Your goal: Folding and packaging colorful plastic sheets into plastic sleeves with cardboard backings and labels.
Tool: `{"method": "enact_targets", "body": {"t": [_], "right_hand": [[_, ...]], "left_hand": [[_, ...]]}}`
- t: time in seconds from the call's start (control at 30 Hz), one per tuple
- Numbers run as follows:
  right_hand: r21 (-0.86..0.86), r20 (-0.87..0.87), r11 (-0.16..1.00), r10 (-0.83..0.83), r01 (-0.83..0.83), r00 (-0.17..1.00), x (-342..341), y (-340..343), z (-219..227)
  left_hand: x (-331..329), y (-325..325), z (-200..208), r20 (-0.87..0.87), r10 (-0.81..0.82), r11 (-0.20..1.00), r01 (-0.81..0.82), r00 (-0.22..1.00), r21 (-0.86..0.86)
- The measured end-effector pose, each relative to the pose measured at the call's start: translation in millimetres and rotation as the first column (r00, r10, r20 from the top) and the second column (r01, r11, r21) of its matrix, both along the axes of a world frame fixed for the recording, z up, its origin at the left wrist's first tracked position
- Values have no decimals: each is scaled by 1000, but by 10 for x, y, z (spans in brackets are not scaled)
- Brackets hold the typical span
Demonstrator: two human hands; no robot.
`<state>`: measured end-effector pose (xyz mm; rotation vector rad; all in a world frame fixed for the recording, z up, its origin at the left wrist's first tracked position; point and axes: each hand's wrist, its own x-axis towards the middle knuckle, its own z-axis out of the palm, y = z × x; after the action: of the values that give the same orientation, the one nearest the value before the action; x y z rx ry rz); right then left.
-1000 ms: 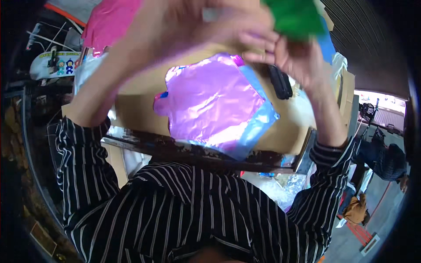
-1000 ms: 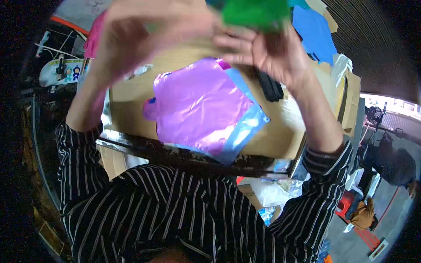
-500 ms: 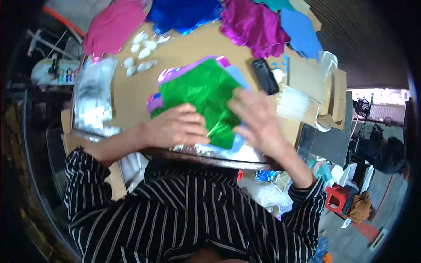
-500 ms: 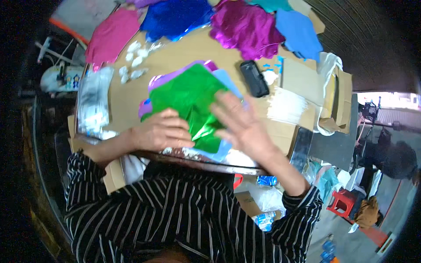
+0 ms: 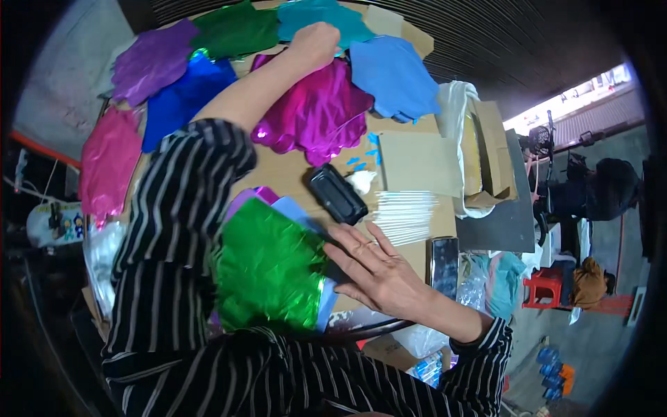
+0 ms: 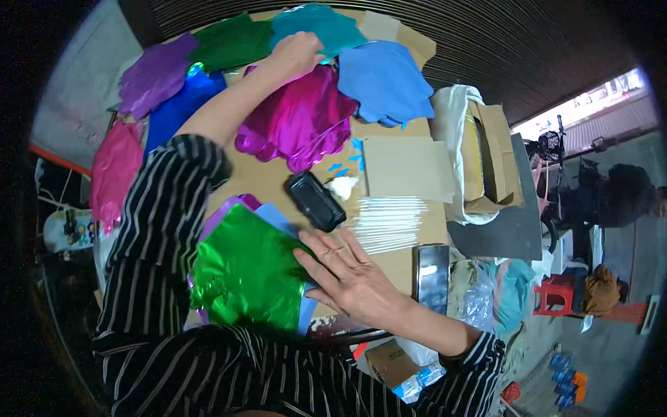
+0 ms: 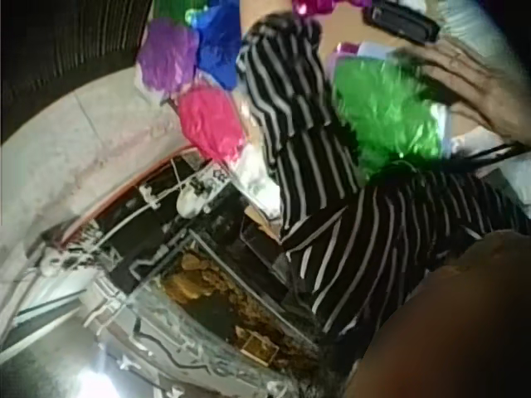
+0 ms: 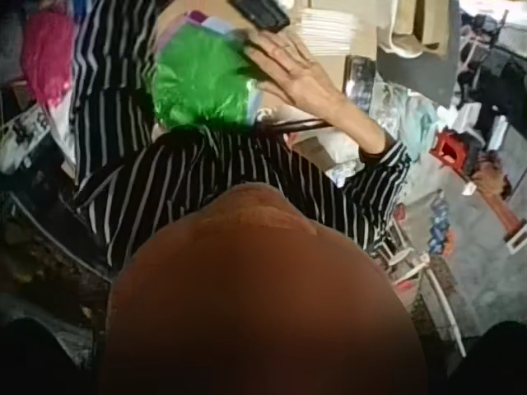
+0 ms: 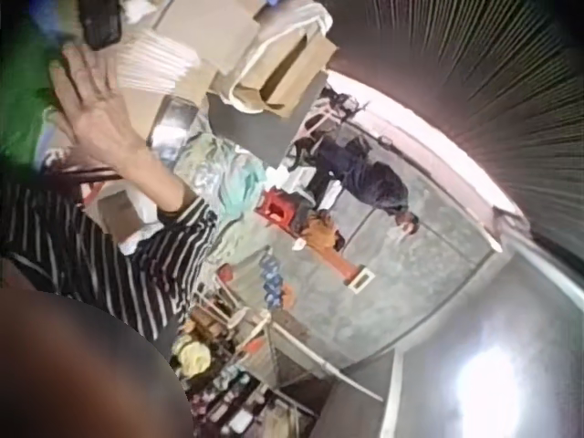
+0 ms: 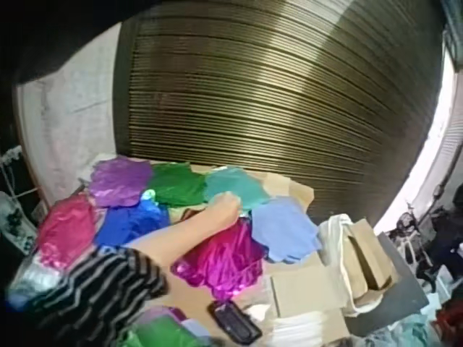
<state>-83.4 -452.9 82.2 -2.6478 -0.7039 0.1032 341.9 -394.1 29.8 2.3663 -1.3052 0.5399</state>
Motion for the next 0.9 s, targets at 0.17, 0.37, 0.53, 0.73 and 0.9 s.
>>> {"method": "enact_targets", "body": {"t": [0.17,0.37,0.53,0.73,0.9], "right_hand": [[12,-5,994,-109,109,994,-28,-478,129],[47,35,979,-201,200,979,99,-789,186],[9,115,992,-129,129,985,583,-905,187],[-58,376,990,-99,130,921,1587,-1095,-60],[-136,631,957,-115,256,767,3177,-1246,-350]], "left_hand": [[309,-632,-342,16,233,972,-233,972,42],[543,-785,-491,-12,310,946,-310,951,-99],[1279,-431,-697,-701,244,880,-457,671,-131],[1214,-249,-589,-617,378,833,-545,690,-98],[835,-421,-319,-503,380,874,-480,776,-80]]}}
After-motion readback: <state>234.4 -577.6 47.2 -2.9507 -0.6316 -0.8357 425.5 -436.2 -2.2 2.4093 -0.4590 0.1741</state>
